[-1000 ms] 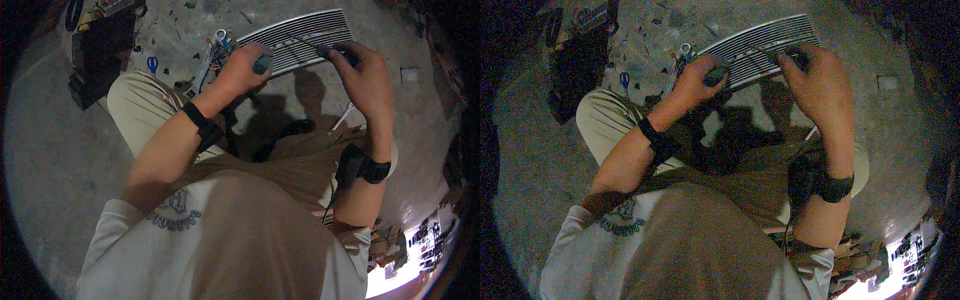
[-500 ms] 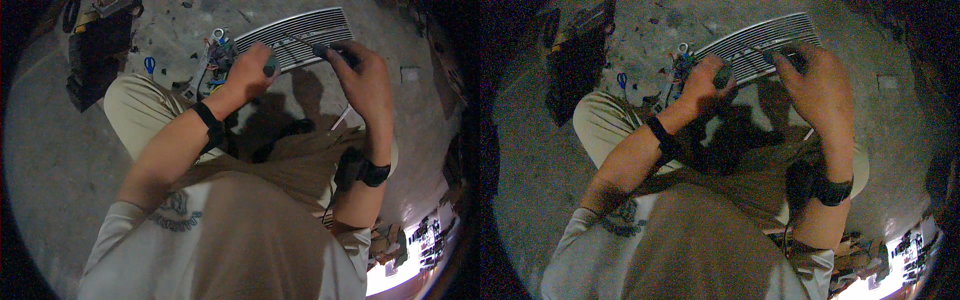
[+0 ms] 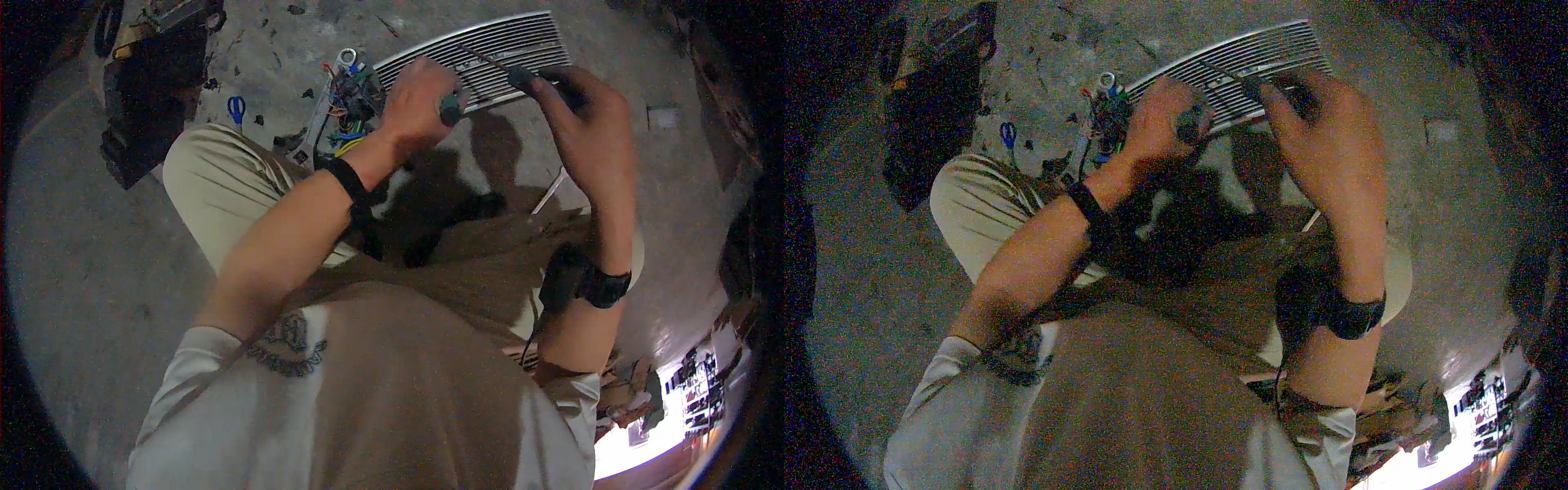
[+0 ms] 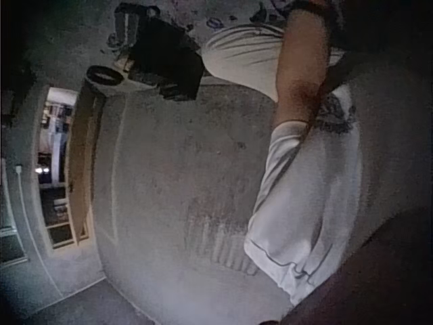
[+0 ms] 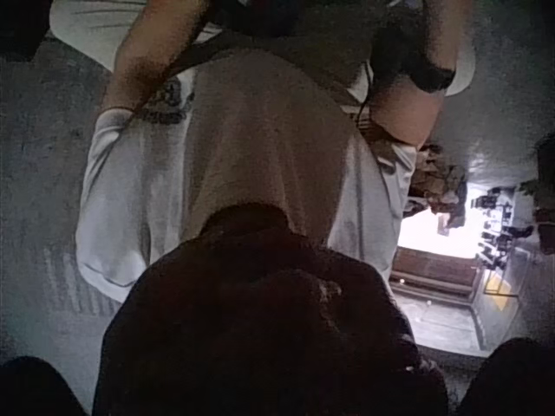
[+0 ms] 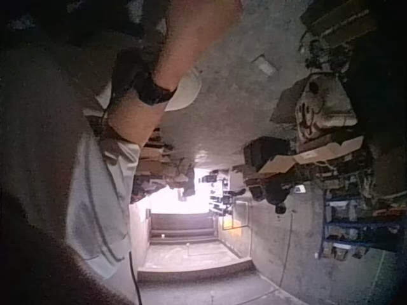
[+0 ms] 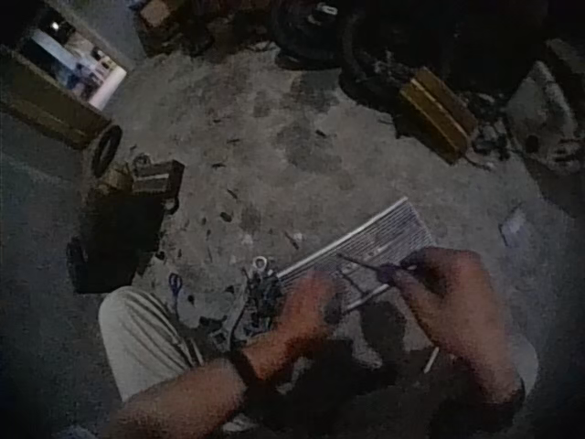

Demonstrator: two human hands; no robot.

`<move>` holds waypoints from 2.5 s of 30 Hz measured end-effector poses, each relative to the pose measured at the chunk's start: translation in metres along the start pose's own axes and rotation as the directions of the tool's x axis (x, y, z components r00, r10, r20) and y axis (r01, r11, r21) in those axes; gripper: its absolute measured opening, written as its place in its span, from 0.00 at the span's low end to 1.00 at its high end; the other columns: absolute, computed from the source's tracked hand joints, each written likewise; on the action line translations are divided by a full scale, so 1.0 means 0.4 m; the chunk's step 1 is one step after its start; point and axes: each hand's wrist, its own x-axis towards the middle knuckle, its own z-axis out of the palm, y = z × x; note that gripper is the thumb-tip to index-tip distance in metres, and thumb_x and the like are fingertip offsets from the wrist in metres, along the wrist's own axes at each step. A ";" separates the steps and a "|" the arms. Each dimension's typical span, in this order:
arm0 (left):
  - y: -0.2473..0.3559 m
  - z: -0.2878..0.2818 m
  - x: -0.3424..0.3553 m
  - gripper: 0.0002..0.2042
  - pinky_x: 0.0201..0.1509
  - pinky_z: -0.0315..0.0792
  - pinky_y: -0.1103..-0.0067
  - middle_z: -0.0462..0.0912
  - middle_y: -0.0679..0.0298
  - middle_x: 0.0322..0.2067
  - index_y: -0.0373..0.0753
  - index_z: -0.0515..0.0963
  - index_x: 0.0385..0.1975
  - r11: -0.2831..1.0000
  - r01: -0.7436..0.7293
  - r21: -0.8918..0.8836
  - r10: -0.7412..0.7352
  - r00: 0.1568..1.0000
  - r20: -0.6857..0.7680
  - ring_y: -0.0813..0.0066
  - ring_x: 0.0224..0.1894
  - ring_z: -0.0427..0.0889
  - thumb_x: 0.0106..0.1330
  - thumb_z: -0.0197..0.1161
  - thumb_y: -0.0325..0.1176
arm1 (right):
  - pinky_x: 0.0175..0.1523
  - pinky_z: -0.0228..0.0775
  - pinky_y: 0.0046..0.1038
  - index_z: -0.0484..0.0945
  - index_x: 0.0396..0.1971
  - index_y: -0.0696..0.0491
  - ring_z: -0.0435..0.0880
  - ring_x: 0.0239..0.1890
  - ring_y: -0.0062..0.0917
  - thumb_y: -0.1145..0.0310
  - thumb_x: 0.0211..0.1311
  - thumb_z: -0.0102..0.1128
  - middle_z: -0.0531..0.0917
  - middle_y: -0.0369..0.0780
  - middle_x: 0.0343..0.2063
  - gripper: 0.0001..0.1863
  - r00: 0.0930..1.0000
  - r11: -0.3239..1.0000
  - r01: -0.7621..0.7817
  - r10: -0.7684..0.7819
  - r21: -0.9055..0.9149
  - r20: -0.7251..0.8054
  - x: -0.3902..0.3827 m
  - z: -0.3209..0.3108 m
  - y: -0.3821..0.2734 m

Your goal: Repairing an electronic component, likely a car amplifier, on a workshop floor.

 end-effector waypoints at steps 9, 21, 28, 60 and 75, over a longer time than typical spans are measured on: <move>-0.046 0.041 0.036 0.07 0.46 0.72 0.63 0.80 0.53 0.29 0.36 0.79 0.26 0.954 -0.008 -0.299 -0.068 0.968 -0.241 0.51 0.36 0.78 0.58 0.68 0.32 | 0.41 0.77 0.39 0.84 0.40 0.59 0.86 0.34 0.45 0.57 0.62 0.63 0.86 0.50 0.31 0.18 0.999 0.998 -0.046 0.047 0.045 -0.021 -0.007 -0.016 -0.013; -0.081 0.071 0.040 0.08 0.35 0.72 0.68 0.78 0.51 0.25 0.33 0.76 0.24 0.927 -0.004 -0.374 -0.106 0.956 -0.274 0.49 0.29 0.78 0.62 0.67 0.28 | 0.47 0.72 0.24 0.79 0.56 0.56 0.80 0.41 0.21 0.62 0.70 0.58 0.84 0.40 0.46 0.20 0.839 0.938 -0.290 0.344 0.188 -0.422 -0.183 -0.361 0.204; -0.086 0.039 0.032 0.06 0.37 0.73 0.72 0.80 0.54 0.27 0.33 0.79 0.28 0.940 0.055 -0.338 -0.117 0.979 -0.165 0.60 0.29 0.80 0.64 0.66 0.28 | 0.52 0.73 0.29 0.75 0.61 0.52 0.81 0.45 0.26 0.64 0.66 0.63 0.84 0.41 0.50 0.24 0.781 0.748 -0.506 0.609 0.430 -0.139 -0.294 -0.014 0.632; -0.059 -0.002 0.036 0.11 0.31 0.70 0.71 0.77 0.56 0.21 0.34 0.78 0.26 0.995 0.060 -0.077 -0.062 0.998 -0.021 0.61 0.24 0.76 0.69 0.61 0.33 | 0.54 0.70 0.48 0.77 0.53 0.53 0.76 0.52 0.50 0.66 0.56 0.68 0.78 0.52 0.50 0.23 0.865 0.980 -0.036 -0.068 -0.196 -0.498 -0.234 0.381 0.578; -0.068 0.068 0.046 0.09 0.38 0.74 0.67 0.80 0.53 0.25 0.34 0.80 0.26 0.929 -0.034 -0.368 -0.055 0.972 -0.230 0.54 0.30 0.80 0.62 0.68 0.32 | 0.60 0.68 0.47 0.76 0.56 0.54 0.74 0.56 0.52 0.65 0.62 0.63 0.76 0.54 0.54 0.22 0.953 0.972 0.040 -0.106 -0.230 -0.283 -0.173 0.335 0.585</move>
